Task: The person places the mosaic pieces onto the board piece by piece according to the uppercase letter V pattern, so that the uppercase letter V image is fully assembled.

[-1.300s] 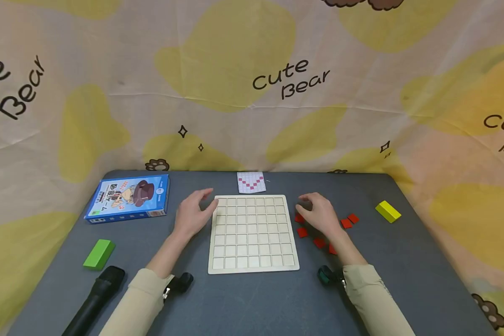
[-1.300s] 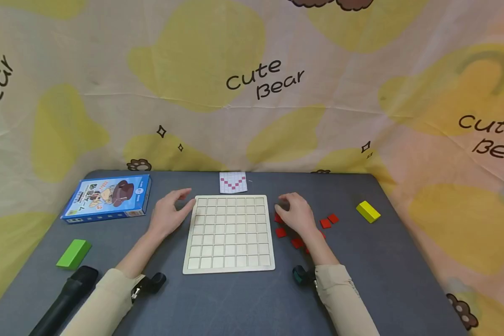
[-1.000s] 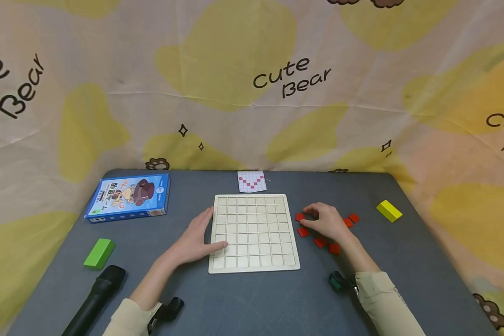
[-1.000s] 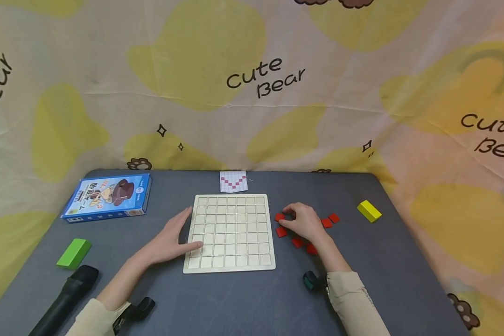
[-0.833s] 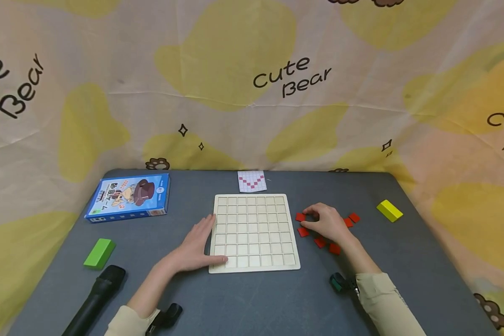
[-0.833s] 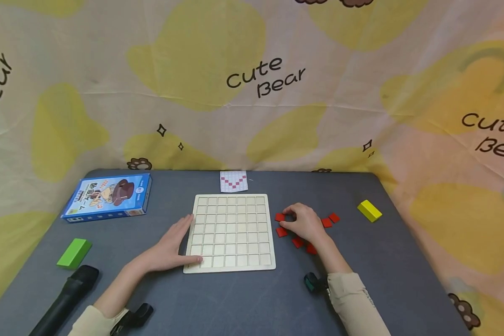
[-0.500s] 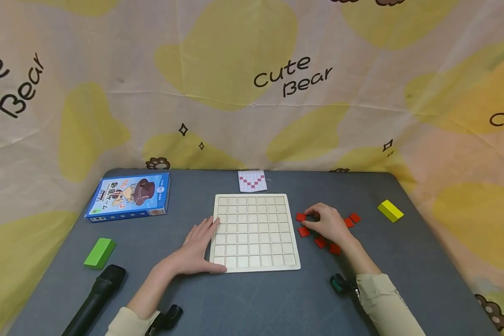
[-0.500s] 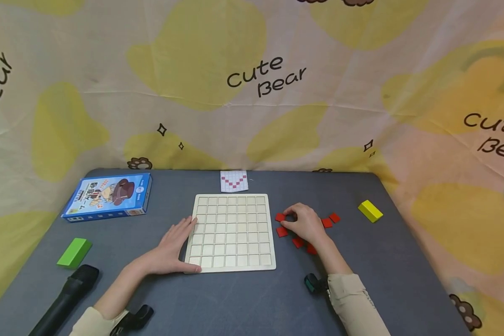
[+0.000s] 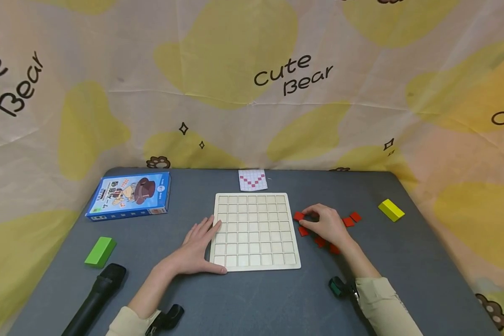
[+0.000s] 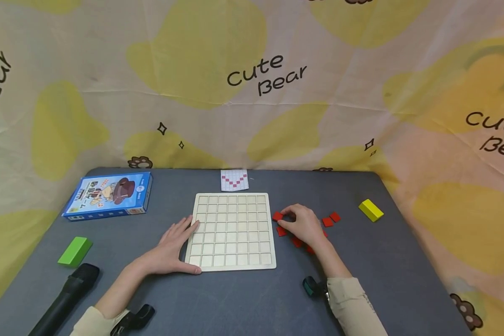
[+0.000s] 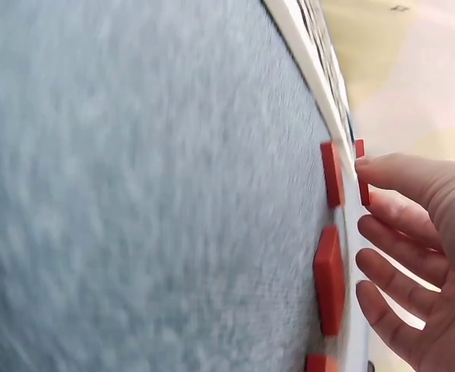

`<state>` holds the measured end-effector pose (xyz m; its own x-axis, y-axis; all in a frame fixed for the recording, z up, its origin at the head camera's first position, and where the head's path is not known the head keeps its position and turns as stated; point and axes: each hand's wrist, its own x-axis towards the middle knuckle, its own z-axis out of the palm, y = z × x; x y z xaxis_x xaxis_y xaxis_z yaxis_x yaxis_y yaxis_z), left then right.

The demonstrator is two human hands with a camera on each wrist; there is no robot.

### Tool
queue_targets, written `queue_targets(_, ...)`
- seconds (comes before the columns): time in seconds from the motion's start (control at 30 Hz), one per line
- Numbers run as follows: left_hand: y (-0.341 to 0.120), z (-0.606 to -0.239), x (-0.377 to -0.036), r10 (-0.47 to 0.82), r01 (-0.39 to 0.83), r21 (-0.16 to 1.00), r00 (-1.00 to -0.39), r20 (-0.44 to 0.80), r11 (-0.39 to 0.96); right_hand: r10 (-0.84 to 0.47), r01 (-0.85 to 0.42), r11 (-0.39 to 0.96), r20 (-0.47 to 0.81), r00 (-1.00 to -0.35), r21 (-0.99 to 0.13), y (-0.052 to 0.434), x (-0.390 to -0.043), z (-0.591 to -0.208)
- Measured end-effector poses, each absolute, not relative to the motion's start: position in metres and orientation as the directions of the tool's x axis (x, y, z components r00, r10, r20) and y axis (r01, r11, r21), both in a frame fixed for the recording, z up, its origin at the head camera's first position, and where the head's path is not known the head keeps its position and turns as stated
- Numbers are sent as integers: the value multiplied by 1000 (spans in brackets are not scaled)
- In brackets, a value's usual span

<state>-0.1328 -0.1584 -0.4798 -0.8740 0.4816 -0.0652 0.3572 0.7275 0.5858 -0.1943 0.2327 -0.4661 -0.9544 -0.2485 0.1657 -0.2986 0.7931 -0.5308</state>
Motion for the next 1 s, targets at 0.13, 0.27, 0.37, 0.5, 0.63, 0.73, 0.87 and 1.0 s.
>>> queue_targets(0.13,-158,-479,-135,475,362,565,-878,-62,742,-267,-315,761,169,-949,-567,221,-188,-460)
queue_targets(0.27,-158,-479,-137,474,369,549,-878,-59,750,-331,-380,718,193,-924,-584,205,-182,-457)
queue_targets(0.37,-159,-479,-138,477,374,541,-877,-57,753,-389,-424,681,196,-900,-597,192,-174,-456)
queue_targets(0.5,-159,-480,-138,480,378,535,-876,-58,756,-447,-458,646,183,-875,-610,175,-164,-456)
queue_targets(0.63,-158,-480,-137,481,377,532,-874,-66,758,-485,-496,628,197,-852,-600,161,-156,-459)
queue_targets(0.73,-157,-481,-137,481,373,532,-874,-75,760,-501,-524,631,214,-838,-572,153,-152,-461)
queue_targets(0.87,-158,-481,-136,479,369,537,-875,-75,758,-496,-517,661,200,-845,-544,145,-149,-463)
queue_targets(1.0,-158,-482,-136,481,371,542,-874,-71,754,-493,-505,683,177,-852,-527,139,-145,-462)
